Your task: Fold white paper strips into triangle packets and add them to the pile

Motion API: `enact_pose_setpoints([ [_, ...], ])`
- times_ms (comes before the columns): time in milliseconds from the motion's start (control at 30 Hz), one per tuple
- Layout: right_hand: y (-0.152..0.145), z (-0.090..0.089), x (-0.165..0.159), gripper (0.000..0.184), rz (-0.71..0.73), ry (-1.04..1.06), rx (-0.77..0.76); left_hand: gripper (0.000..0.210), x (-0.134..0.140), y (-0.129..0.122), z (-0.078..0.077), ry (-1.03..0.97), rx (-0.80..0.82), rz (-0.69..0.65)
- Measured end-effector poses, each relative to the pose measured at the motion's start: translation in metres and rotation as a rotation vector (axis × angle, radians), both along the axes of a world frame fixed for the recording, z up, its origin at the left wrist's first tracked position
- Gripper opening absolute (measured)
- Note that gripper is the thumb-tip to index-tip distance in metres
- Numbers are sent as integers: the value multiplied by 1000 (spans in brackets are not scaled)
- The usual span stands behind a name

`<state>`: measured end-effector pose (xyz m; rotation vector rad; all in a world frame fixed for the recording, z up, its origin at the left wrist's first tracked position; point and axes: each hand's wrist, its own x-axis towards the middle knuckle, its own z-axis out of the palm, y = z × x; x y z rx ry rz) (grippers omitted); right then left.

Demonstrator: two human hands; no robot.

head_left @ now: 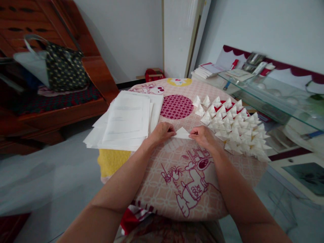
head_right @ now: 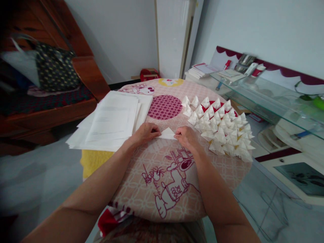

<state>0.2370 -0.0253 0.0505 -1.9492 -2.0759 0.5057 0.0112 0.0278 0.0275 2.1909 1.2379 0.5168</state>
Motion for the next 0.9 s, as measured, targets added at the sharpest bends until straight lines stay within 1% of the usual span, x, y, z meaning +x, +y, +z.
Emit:
enact_pose_setpoints([
  [433,1,-3,-4,10,-37,-34,5,7,-3,4,-3,-71,-6,-41],
  [667,1,-4,-3,11,-42,-24,4,7,-3,7,-6,-60,-24,-37],
  [900,3,-8,-2,11,-54,18,-4,6,-2,7,-6,-34,-23,-44],
])
